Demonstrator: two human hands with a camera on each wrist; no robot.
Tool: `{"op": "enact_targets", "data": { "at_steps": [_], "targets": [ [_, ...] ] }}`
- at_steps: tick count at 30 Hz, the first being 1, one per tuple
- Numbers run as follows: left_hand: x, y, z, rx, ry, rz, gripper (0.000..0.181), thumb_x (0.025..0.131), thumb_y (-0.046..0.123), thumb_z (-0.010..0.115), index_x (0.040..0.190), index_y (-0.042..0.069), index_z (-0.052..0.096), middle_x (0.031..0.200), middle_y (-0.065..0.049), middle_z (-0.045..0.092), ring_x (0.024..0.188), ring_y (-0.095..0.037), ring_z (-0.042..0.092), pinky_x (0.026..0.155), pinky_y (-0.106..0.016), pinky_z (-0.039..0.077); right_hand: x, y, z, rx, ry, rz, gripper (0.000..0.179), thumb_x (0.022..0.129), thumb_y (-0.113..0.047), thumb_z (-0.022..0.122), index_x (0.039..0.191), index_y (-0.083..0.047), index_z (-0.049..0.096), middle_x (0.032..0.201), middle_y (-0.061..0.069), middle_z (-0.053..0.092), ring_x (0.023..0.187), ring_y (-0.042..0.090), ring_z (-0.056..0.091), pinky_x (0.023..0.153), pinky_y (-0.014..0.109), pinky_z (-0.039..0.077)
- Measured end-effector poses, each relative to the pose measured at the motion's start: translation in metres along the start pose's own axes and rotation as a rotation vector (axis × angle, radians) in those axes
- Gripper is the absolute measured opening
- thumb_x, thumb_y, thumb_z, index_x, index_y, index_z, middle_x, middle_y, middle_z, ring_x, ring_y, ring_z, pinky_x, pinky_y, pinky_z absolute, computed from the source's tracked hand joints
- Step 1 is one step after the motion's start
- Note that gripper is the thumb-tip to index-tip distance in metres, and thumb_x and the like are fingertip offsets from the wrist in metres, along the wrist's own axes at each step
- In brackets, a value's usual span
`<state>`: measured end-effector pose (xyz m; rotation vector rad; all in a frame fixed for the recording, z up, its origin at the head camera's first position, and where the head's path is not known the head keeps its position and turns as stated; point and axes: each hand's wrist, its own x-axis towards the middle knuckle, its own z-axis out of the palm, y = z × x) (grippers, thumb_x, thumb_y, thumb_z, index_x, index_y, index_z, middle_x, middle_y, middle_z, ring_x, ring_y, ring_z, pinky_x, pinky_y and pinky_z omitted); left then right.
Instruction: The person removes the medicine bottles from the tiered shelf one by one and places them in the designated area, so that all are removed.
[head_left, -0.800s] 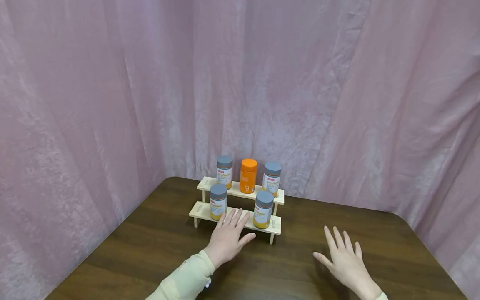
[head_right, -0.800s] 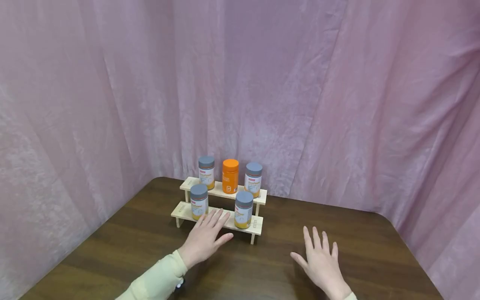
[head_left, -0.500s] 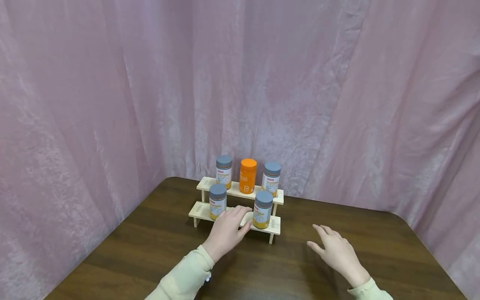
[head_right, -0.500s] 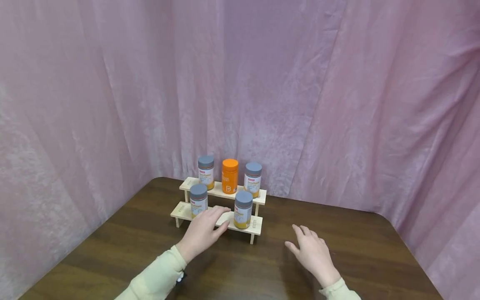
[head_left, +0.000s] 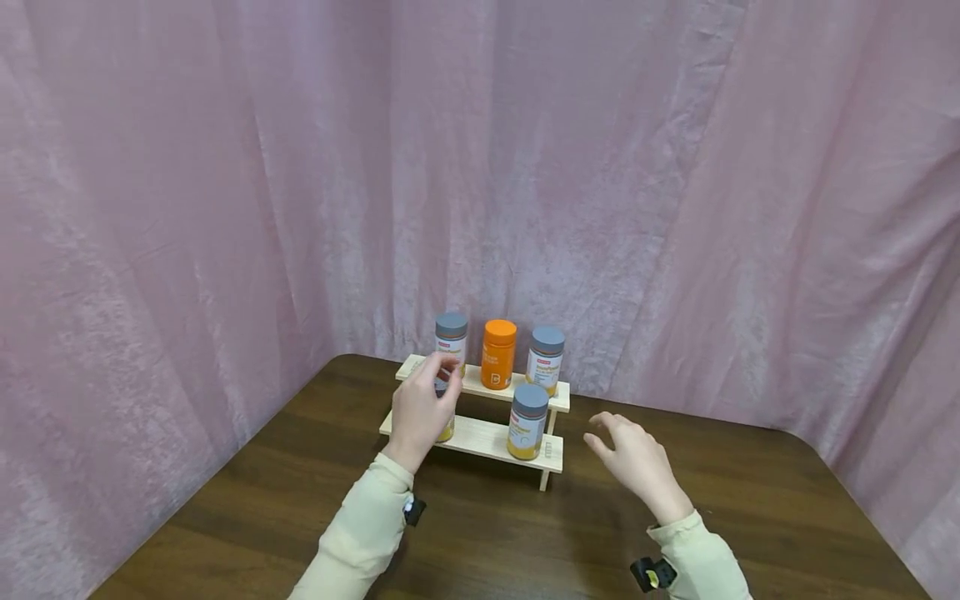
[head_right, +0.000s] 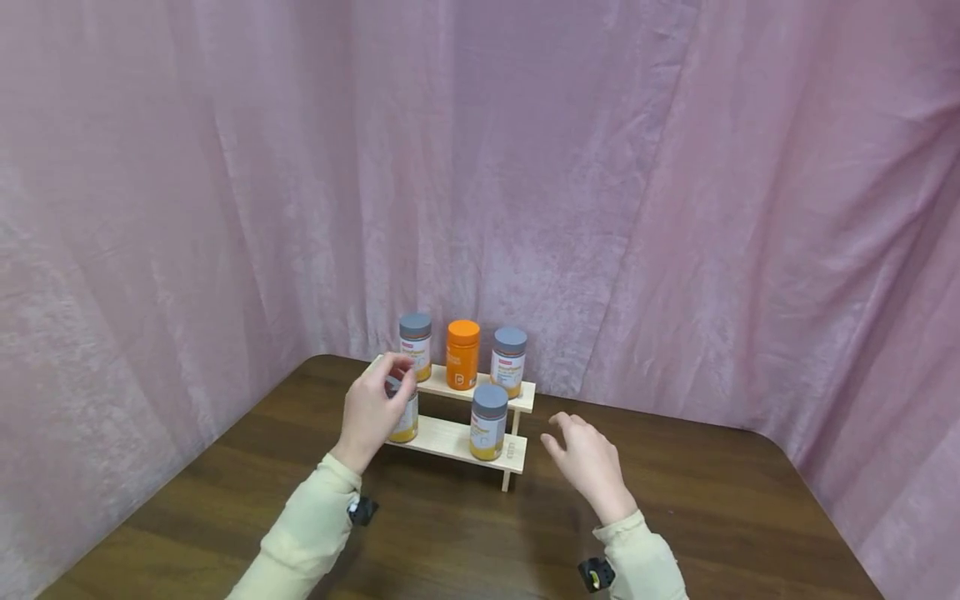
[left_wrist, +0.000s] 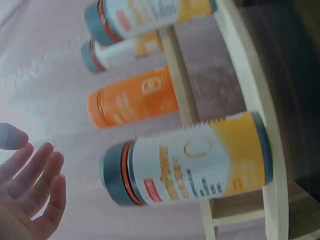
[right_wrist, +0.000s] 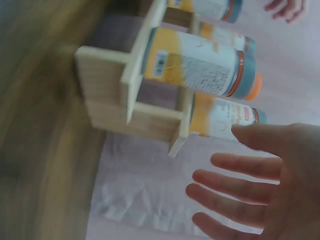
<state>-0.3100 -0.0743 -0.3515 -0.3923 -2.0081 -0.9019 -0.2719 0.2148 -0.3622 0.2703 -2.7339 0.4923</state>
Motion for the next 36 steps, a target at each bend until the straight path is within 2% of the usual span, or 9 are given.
{"op": "enact_targets", "data": {
  "at_steps": [5,10,14,16,20,24,27,32,36],
  "targets": [
    [0.008,-0.016,-0.001,-0.036,0.01,-0.131,0.016,0.089,0.015,0.064,0.104,0.01,0.066,0.092,-0.005,0.071,0.08,-0.019,0.066,0.063,-0.034,0.049,0.013,-0.004,0.003,0.128,0.068,0.017,0.022,0.093,-0.02,0.063,0.111,-0.008,0.066,0.106,0.011,0.072,0.094,0.031,0.068,0.071,0.048,0.052],
    [0.01,-0.036,-0.008,-0.029,0.032,-0.202,0.009,0.089,0.015,0.062,0.095,0.01,0.067,0.091,-0.007,0.07,0.081,-0.023,0.065,0.066,-0.036,0.048,0.018,-0.004,0.009,0.27,0.181,0.034,0.021,0.091,-0.01,0.063,0.11,-0.004,0.066,0.099,0.013,0.073,0.092,0.031,0.068,0.08,0.048,0.051],
    [0.012,-0.053,-0.016,-0.015,0.063,-0.277,0.009,0.089,0.014,0.062,0.095,0.009,0.067,0.09,-0.009,0.068,0.082,-0.027,0.065,0.068,-0.042,0.047,0.023,-0.003,0.014,0.35,0.259,-0.005,0.023,0.09,-0.005,0.064,0.112,-0.002,0.065,0.099,0.014,0.073,0.091,0.029,0.069,0.08,0.045,0.053],
    [0.012,-0.061,-0.019,0.0,0.044,-0.327,0.012,0.09,0.014,0.061,0.098,0.008,0.066,0.092,-0.01,0.067,0.085,-0.028,0.065,0.071,-0.044,0.047,0.025,-0.003,0.016,0.374,0.289,-0.026,0.025,0.09,-0.004,0.065,0.114,-0.002,0.064,0.1,0.015,0.073,0.09,0.029,0.069,0.079,0.043,0.054],
    [0.009,-0.077,-0.023,0.042,-0.105,-0.437,0.023,0.09,0.017,0.059,0.11,0.005,0.061,0.104,-0.015,0.065,0.094,-0.031,0.064,0.08,-0.049,0.047,0.028,-0.004,0.018,0.435,0.327,-0.028,0.028,0.089,-0.003,0.065,0.117,-0.001,0.063,0.104,0.017,0.072,0.092,0.03,0.069,0.079,0.044,0.055],
    [0.001,-0.09,-0.022,0.084,-0.3,-0.53,0.036,0.092,0.02,0.057,0.122,0.0,0.054,0.118,-0.022,0.06,0.106,-0.038,0.06,0.089,-0.052,0.046,0.031,-0.007,0.021,0.49,0.315,-0.008,0.031,0.09,-0.004,0.066,0.12,-0.001,0.061,0.108,0.02,0.07,0.097,0.033,0.069,0.083,0.045,0.055],
    [-0.006,-0.101,-0.016,0.104,-0.411,-0.571,0.043,0.093,0.022,0.056,0.128,-0.001,0.049,0.124,-0.026,0.056,0.113,-0.041,0.056,0.094,-0.054,0.043,0.034,-0.01,0.024,0.515,0.302,-0.007,0.033,0.09,-0.006,0.065,0.123,-0.001,0.059,0.111,0.022,0.069,0.1,0.034,0.068,0.084,0.045,0.055],
    [-0.016,-0.115,-0.006,0.129,-0.518,-0.594,0.048,0.092,0.023,0.056,0.131,-0.003,0.048,0.128,-0.031,0.054,0.117,-0.045,0.054,0.096,-0.056,0.043,0.04,-0.013,0.028,0.55,0.289,0.01,0.037,0.092,-0.009,0.064,0.128,-0.003,0.056,0.118,0.021,0.066,0.106,0.033,0.066,0.086,0.046,0.054],
    [-0.02,-0.123,-0.003,0.157,-0.566,-0.637,0.047,0.089,0.022,0.057,0.13,-0.002,0.051,0.129,-0.03,0.057,0.116,-0.047,0.055,0.094,-0.057,0.044,0.046,-0.013,0.033,0.567,0.264,0.037,0.041,0.093,-0.012,0.063,0.132,-0.004,0.052,0.125,0.021,0.063,0.113,0.035,0.063,0.089,0.048,0.053]
  ]
}}
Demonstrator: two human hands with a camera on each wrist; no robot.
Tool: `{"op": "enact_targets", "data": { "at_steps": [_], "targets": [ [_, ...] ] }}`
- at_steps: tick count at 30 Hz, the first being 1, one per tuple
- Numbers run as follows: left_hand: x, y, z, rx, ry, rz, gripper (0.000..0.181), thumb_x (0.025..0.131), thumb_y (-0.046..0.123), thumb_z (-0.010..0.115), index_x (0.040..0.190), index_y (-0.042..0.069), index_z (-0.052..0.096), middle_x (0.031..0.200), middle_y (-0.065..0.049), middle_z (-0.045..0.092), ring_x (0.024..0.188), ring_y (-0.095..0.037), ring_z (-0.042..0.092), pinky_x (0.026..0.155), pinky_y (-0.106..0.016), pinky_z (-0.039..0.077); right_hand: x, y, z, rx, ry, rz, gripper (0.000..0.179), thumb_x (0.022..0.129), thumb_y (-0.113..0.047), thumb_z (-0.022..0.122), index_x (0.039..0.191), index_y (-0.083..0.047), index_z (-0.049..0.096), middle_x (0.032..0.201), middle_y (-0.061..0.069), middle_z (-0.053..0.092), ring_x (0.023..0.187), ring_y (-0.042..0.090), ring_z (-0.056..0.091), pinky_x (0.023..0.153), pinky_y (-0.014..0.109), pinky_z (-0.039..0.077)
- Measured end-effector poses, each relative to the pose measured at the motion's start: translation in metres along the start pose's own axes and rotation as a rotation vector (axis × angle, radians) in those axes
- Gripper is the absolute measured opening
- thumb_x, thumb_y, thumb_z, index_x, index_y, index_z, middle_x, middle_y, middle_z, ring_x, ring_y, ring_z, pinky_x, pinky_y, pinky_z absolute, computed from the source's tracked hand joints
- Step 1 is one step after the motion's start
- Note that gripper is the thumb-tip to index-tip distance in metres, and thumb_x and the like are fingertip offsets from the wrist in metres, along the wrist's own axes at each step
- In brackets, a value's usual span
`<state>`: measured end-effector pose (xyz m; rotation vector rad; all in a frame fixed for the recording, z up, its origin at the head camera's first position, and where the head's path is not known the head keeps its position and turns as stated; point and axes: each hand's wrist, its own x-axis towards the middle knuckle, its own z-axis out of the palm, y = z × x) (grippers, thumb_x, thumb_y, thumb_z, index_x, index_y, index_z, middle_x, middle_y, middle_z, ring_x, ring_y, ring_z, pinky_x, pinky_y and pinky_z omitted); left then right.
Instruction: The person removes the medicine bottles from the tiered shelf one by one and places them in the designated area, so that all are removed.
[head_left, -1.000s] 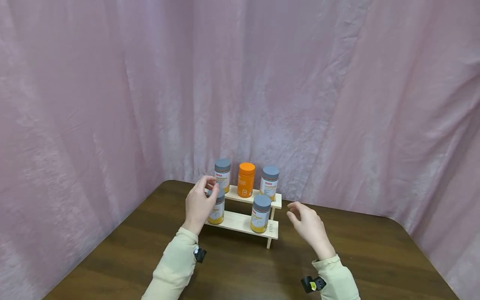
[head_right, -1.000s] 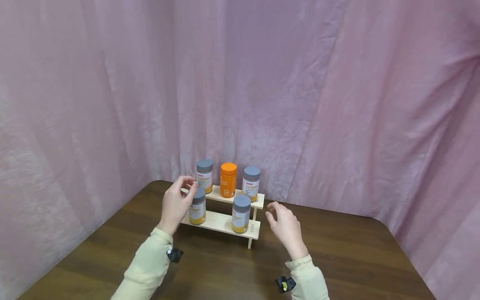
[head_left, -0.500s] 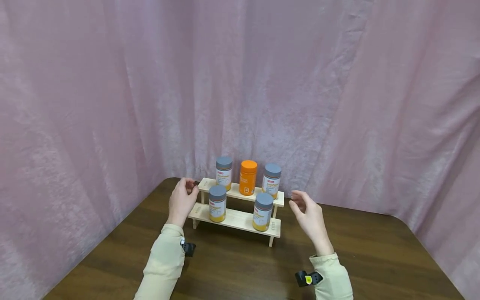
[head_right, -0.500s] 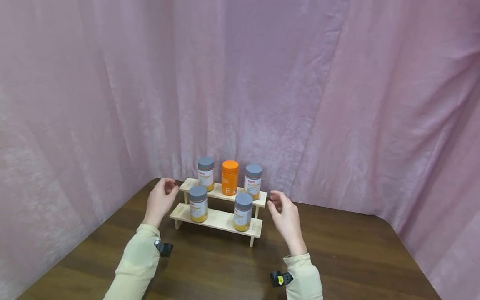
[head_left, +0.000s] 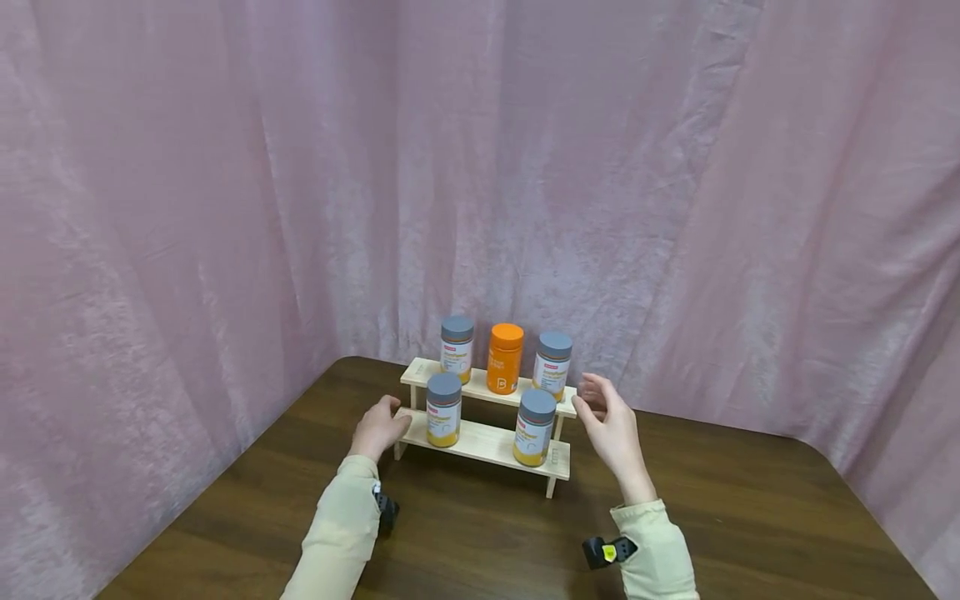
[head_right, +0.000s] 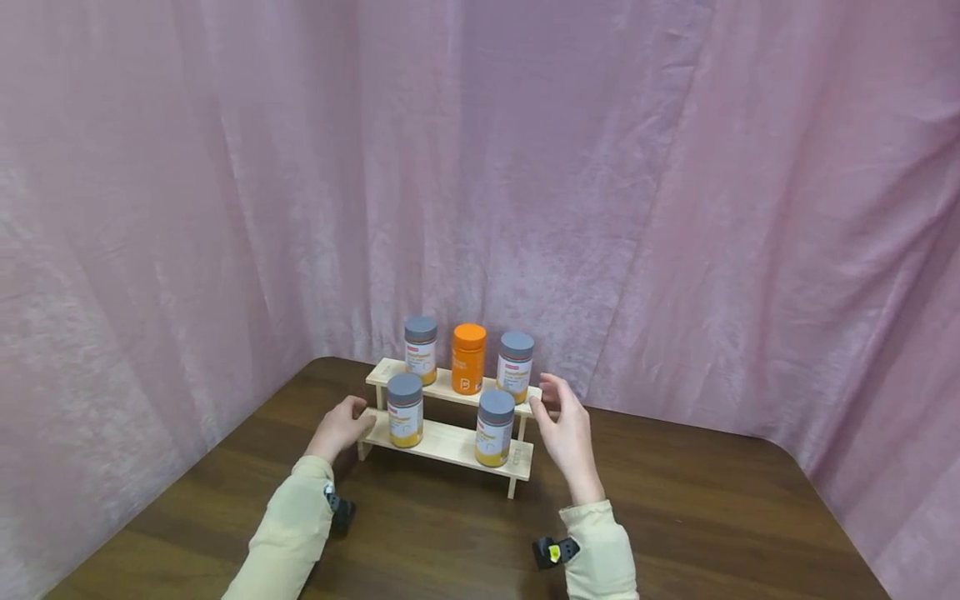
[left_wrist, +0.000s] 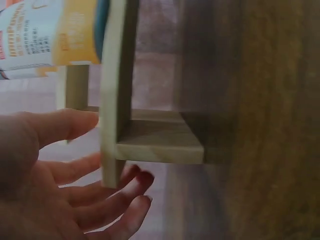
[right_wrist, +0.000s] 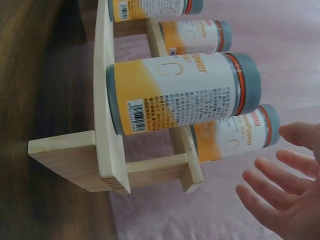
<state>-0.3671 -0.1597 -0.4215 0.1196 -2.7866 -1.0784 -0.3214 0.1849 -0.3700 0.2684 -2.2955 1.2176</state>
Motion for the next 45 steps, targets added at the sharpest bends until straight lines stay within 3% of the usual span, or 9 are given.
{"op": "enact_targets", "data": {
  "at_steps": [3,13,22,27,32,39,45],
  "targets": [
    [0.001,-0.003,0.002,-0.013,-0.024,-0.023,0.048,0.089,0.022,0.059,0.13,-0.001,0.051,0.13,-0.029,0.057,0.116,-0.046,0.055,0.094,-0.056,0.044,0.006,0.002,0.001,0.01,-0.016,0.011,0.044,0.094,-0.014,0.062,0.135,-0.004,0.049,0.129,0.022,0.06,0.117,0.039,0.059,0.092,0.051,0.051],
    [0.005,-0.006,0.005,-0.033,-0.041,0.003,0.051,0.086,0.02,0.063,0.131,-0.002,0.051,0.131,-0.03,0.056,0.119,-0.047,0.053,0.098,-0.055,0.043,0.031,-0.002,-0.001,0.072,-0.125,0.081,0.062,0.097,-0.023,0.059,0.149,-0.01,0.028,0.143,0.021,0.046,0.132,0.04,0.046,0.108,0.054,0.038],
    [0.004,-0.008,0.005,-0.053,-0.047,-0.005,0.049,0.089,0.018,0.063,0.132,-0.003,0.05,0.129,-0.03,0.057,0.118,-0.045,0.054,0.099,-0.054,0.042,0.048,-0.007,0.011,0.064,-0.234,0.139,0.082,0.097,-0.029,0.059,0.154,-0.011,0.004,0.151,0.027,0.033,0.136,0.046,0.039,0.108,0.058,0.037],
    [0.002,-0.005,0.007,-0.07,-0.041,-0.016,0.048,0.09,0.017,0.063,0.132,-0.002,0.05,0.131,-0.03,0.056,0.119,-0.046,0.053,0.099,-0.054,0.042,0.054,-0.007,0.018,0.082,-0.214,0.185,0.083,0.095,-0.032,0.061,0.154,-0.011,0.006,0.148,0.028,0.036,0.133,0.045,0.043,0.107,0.056,0.038],
    [0.001,-0.001,0.007,-0.065,-0.031,-0.016,0.047,0.09,0.017,0.063,0.131,-0.002,0.05,0.13,-0.029,0.056,0.118,-0.046,0.054,0.098,-0.054,0.042,0.053,-0.008,0.022,0.085,-0.193,0.152,0.085,0.092,-0.045,0.062,0.153,-0.009,0.015,0.143,0.031,0.042,0.124,0.046,0.05,0.099,0.055,0.045],
    [0.001,0.001,0.009,-0.059,-0.027,-0.026,0.046,0.09,0.017,0.063,0.131,-0.001,0.051,0.13,-0.028,0.057,0.115,-0.043,0.056,0.096,-0.053,0.044,0.051,0.006,0.029,0.202,-0.177,0.254,0.077,0.093,-0.037,0.064,0.153,-0.017,0.021,0.144,0.024,0.047,0.125,0.039,0.054,0.101,0.049,0.045],
    [0.002,0.0,0.009,-0.068,-0.027,-0.043,0.047,0.09,0.018,0.063,0.132,0.001,0.051,0.13,-0.027,0.057,0.117,-0.043,0.056,0.097,-0.053,0.043,0.05,0.01,0.032,0.203,-0.13,0.252,0.077,0.091,-0.041,0.066,0.152,-0.02,0.025,0.141,0.022,0.05,0.124,0.038,0.055,0.1,0.049,0.046]
  ]
}}
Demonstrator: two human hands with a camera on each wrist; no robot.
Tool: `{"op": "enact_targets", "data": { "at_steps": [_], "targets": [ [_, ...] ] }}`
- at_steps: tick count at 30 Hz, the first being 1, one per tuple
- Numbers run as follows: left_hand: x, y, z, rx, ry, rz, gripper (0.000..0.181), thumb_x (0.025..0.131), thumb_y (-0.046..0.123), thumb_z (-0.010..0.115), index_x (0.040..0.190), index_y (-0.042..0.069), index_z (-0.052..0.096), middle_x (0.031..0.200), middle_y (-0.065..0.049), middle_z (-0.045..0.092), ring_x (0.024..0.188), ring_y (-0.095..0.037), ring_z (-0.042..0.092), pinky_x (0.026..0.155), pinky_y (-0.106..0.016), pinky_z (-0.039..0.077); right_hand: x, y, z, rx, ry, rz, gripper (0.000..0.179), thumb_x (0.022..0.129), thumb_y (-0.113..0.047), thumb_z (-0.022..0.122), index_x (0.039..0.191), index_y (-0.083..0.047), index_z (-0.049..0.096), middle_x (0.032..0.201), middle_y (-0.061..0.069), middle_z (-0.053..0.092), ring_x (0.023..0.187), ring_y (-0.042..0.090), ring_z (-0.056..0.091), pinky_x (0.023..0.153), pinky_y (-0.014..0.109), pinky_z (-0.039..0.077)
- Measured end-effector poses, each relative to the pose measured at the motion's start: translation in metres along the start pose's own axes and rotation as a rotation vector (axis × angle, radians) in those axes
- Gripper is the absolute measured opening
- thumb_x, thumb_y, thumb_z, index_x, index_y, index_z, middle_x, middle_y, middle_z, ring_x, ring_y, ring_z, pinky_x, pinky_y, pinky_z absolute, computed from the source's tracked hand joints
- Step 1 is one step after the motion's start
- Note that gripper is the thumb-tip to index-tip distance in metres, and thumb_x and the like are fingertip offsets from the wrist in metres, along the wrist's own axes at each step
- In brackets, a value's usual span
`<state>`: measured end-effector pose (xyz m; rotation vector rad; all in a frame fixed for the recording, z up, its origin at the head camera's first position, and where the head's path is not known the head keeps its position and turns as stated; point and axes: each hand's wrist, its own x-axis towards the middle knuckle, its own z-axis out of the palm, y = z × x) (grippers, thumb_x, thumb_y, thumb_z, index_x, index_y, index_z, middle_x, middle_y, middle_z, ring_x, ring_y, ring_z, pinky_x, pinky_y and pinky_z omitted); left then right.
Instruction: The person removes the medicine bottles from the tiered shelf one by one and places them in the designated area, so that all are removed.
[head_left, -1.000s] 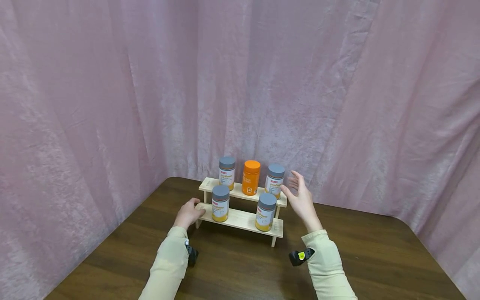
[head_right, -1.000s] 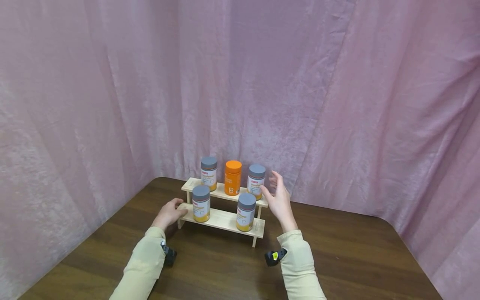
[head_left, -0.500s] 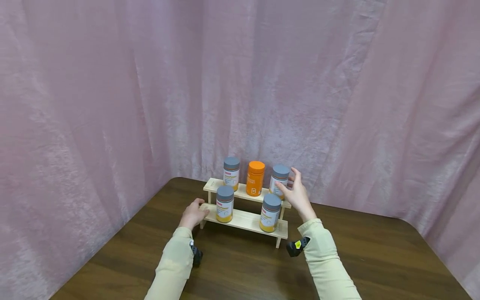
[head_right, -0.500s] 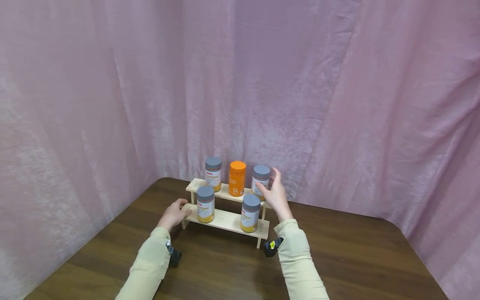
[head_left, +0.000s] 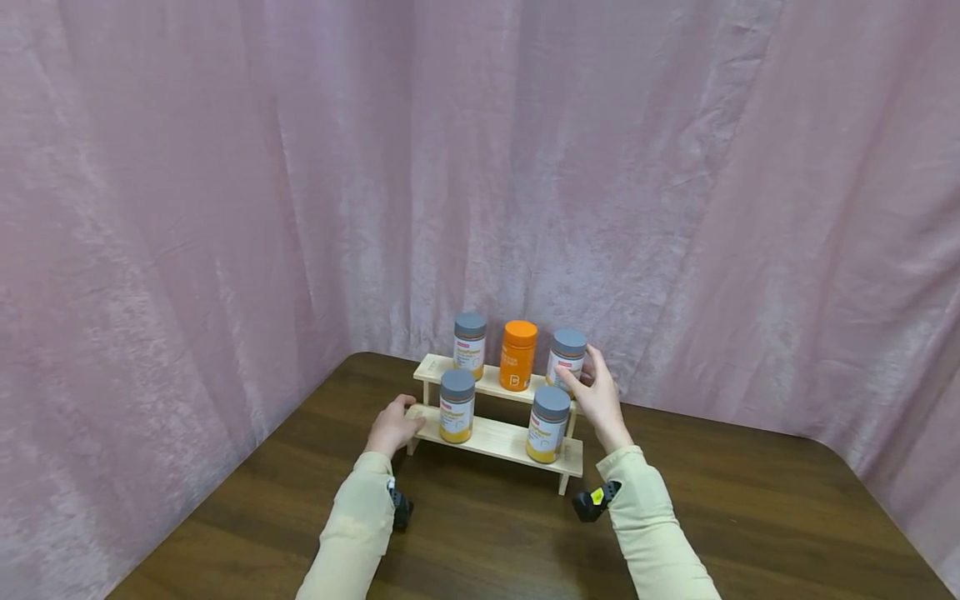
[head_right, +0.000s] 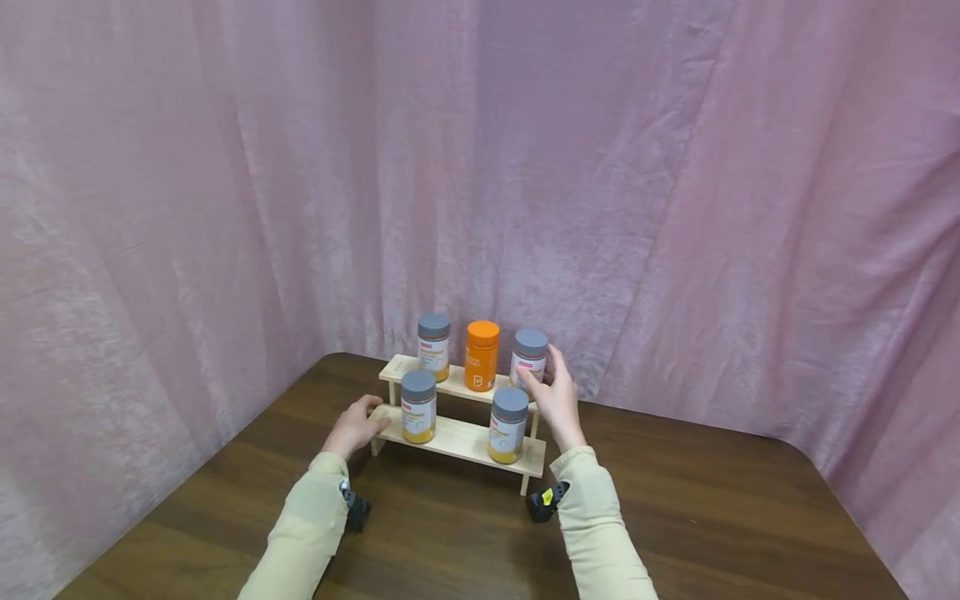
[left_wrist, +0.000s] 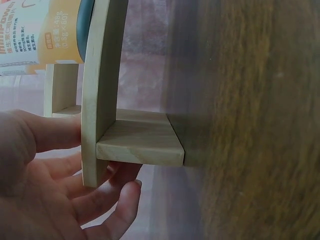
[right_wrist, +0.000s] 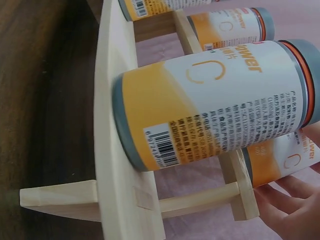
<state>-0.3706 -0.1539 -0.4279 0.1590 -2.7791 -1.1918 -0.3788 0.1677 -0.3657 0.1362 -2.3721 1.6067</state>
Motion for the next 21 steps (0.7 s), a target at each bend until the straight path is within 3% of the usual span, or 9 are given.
{"op": "enact_targets", "data": {
  "at_steps": [8,21],
  "targets": [
    [-0.001,0.0,0.0,-0.016,-0.014,-0.008,0.047,0.091,0.018,0.063,0.133,0.001,0.05,0.13,-0.028,0.057,0.115,-0.043,0.056,0.096,-0.053,0.044,-0.004,0.004,-0.002,-0.031,0.063,-0.024,0.076,0.089,-0.04,0.068,0.151,-0.02,0.03,0.137,0.022,0.055,0.119,0.037,0.059,0.095,0.047,0.049],
    [0.0,0.001,-0.001,-0.003,-0.014,-0.007,0.048,0.09,0.018,0.064,0.133,0.001,0.05,0.129,-0.027,0.058,0.119,-0.044,0.054,0.098,-0.054,0.043,-0.024,-0.001,-0.028,-0.12,0.184,-0.11,0.073,0.088,-0.037,0.07,0.149,-0.017,0.035,0.134,0.025,0.056,0.115,0.042,0.061,0.093,0.052,0.05]
  ]
}}
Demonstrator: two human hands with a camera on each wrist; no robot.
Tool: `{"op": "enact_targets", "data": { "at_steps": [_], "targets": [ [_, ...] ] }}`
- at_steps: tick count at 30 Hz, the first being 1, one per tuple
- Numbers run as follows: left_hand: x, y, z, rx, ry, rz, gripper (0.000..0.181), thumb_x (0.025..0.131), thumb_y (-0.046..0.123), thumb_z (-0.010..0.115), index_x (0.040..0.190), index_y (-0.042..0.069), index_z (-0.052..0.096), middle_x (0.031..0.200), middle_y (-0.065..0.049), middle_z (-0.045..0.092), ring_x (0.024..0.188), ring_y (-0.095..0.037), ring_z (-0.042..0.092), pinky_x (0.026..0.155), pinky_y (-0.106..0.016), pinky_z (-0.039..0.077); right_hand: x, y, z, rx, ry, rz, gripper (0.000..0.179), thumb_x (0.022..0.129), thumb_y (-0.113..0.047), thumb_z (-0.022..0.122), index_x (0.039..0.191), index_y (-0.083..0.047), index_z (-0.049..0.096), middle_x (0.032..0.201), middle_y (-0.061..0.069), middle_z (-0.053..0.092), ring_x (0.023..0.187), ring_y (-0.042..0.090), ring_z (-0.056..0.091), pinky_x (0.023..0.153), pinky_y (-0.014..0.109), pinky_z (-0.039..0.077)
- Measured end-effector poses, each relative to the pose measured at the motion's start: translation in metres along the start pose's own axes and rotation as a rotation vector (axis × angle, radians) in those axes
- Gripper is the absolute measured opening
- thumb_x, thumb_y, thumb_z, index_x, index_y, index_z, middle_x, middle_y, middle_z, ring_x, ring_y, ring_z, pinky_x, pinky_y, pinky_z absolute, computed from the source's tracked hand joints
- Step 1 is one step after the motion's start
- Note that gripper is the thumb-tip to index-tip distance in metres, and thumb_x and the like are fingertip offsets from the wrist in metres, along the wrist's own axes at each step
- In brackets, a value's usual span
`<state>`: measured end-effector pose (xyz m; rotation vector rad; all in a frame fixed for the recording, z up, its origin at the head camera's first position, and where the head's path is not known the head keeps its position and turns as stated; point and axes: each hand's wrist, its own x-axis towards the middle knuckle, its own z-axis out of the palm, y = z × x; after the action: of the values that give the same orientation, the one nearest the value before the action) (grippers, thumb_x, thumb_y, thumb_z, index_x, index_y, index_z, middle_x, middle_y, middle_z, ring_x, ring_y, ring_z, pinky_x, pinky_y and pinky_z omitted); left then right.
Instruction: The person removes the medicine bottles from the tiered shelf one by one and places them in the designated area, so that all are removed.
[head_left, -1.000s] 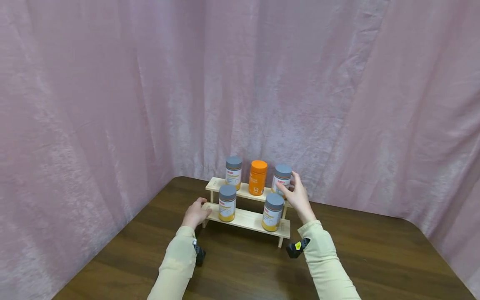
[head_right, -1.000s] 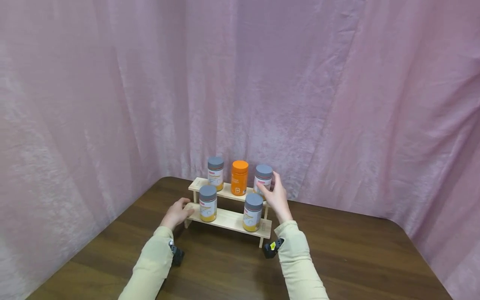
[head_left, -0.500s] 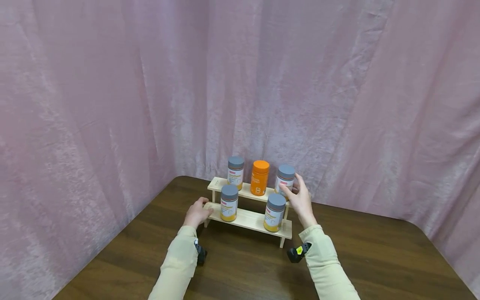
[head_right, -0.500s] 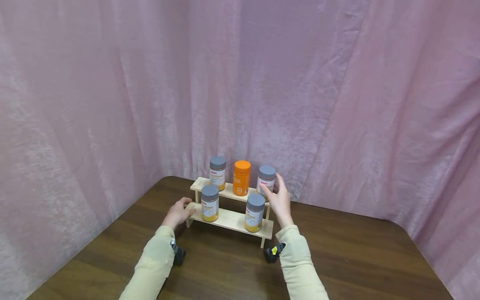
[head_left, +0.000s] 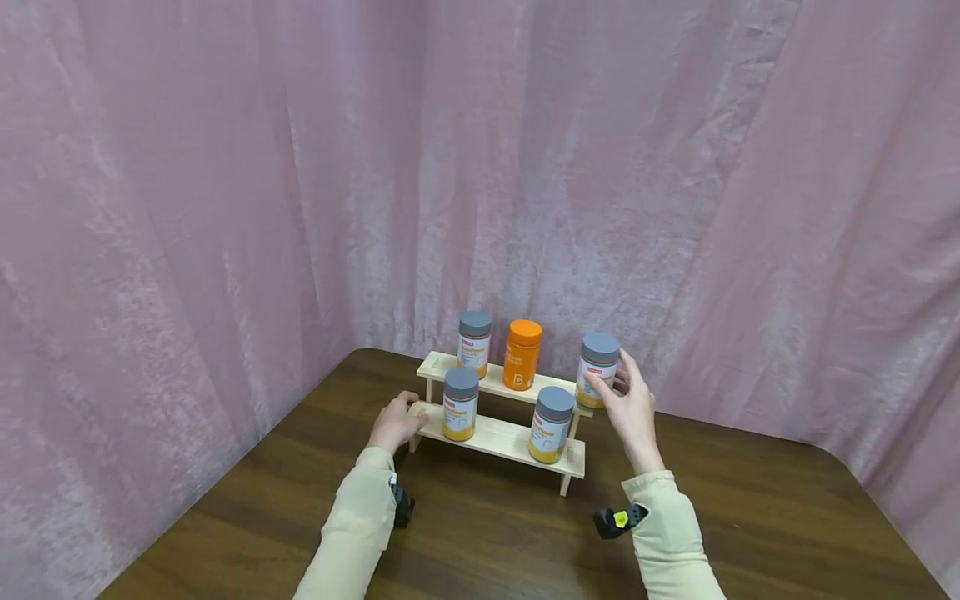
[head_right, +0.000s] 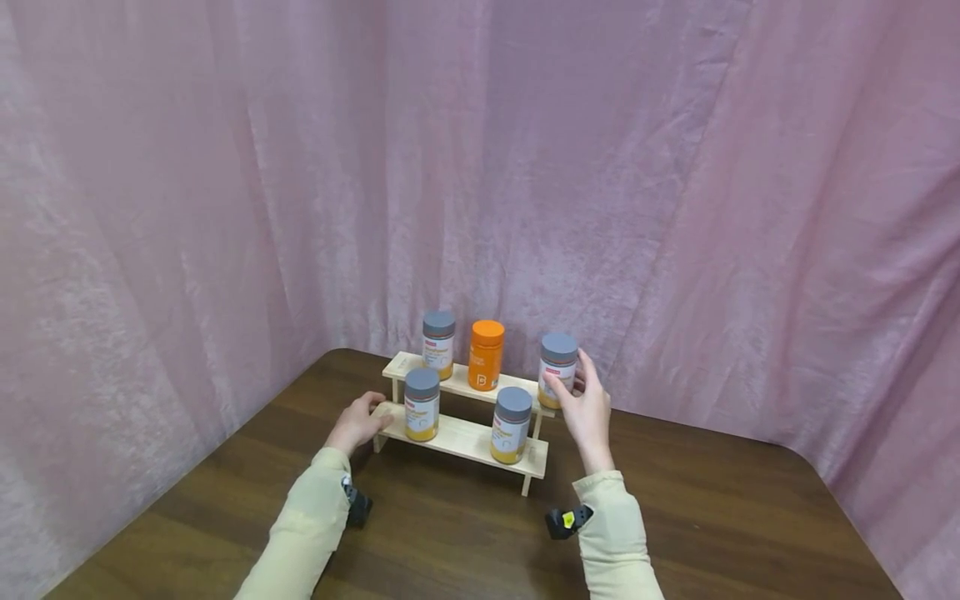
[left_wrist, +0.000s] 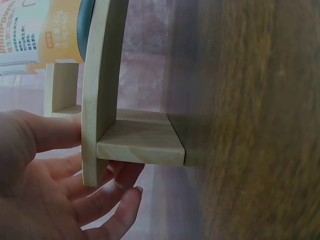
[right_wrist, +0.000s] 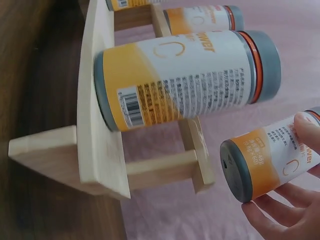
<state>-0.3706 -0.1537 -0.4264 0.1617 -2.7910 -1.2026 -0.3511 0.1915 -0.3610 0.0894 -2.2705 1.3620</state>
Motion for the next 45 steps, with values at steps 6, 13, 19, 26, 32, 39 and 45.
{"op": "enact_targets", "data": {
  "at_steps": [6,13,19,26,32,39,45],
  "targets": [
    [0.001,0.001,0.001,-0.012,-0.007,-0.016,0.048,0.091,0.019,0.063,0.134,0.001,0.05,0.132,-0.026,0.057,0.121,-0.044,0.053,0.1,-0.054,0.042,-0.004,0.004,-0.007,-0.046,0.076,-0.057,0.068,0.087,-0.028,0.073,0.145,-0.014,0.042,0.127,0.026,0.061,0.109,0.042,0.064,0.092,0.051,0.052],
    [0.0,0.001,0.0,-0.002,-0.01,-0.013,0.047,0.091,0.019,0.063,0.133,0.001,0.05,0.132,-0.026,0.056,0.12,-0.044,0.053,0.099,-0.053,0.042,-0.014,0.011,-0.014,-0.059,0.113,-0.072,0.069,0.088,-0.025,0.072,0.146,-0.009,0.039,0.126,0.031,0.059,0.107,0.045,0.064,0.09,0.053,0.052],
    [-0.005,-0.001,0.001,0.035,-0.03,-0.019,0.047,0.091,0.018,0.064,0.132,0.001,0.05,0.132,-0.027,0.056,0.12,-0.045,0.053,0.098,-0.054,0.043,-0.026,0.021,-0.019,-0.077,0.116,-0.08,0.067,0.088,-0.023,0.072,0.145,-0.007,0.04,0.123,0.032,0.061,0.104,0.045,0.065,0.087,0.054,0.052],
    [-0.002,0.001,0.0,0.024,-0.022,0.0,0.047,0.09,0.018,0.064,0.131,0.001,0.05,0.132,-0.027,0.056,0.12,-0.046,0.053,0.099,-0.054,0.042,-0.022,0.021,-0.027,-0.061,0.117,-0.064,0.068,0.089,-0.022,0.071,0.146,-0.007,0.038,0.124,0.032,0.06,0.106,0.046,0.064,0.088,0.054,0.052],
    [0.0,0.001,-0.002,0.021,-0.024,0.006,0.047,0.091,0.019,0.063,0.132,0.001,0.049,0.134,-0.027,0.055,0.122,-0.046,0.051,0.101,-0.055,0.041,-0.016,0.023,-0.029,-0.045,0.095,-0.02,0.07,0.09,-0.024,0.07,0.147,-0.007,0.032,0.126,0.03,0.06,0.111,0.043,0.063,0.092,0.053,0.051],
    [0.001,-0.002,0.0,0.023,-0.027,0.004,0.046,0.091,0.018,0.063,0.132,0.002,0.05,0.132,-0.027,0.056,0.12,-0.045,0.053,0.1,-0.054,0.042,-0.019,0.029,-0.035,-0.085,0.072,0.002,0.068,0.091,-0.025,0.069,0.144,0.0,0.036,0.128,0.034,0.057,0.114,0.048,0.059,0.094,0.053,0.049],
    [0.001,0.0,0.0,-0.007,-0.02,0.006,0.046,0.09,0.018,0.064,0.132,0.002,0.05,0.133,-0.026,0.056,0.121,-0.044,0.053,0.101,-0.054,0.041,-0.018,0.03,-0.038,-0.125,0.07,-0.003,0.064,0.089,-0.024,0.07,0.141,0.0,0.04,0.127,0.033,0.058,0.113,0.048,0.06,0.092,0.054,0.05]
  ]
}}
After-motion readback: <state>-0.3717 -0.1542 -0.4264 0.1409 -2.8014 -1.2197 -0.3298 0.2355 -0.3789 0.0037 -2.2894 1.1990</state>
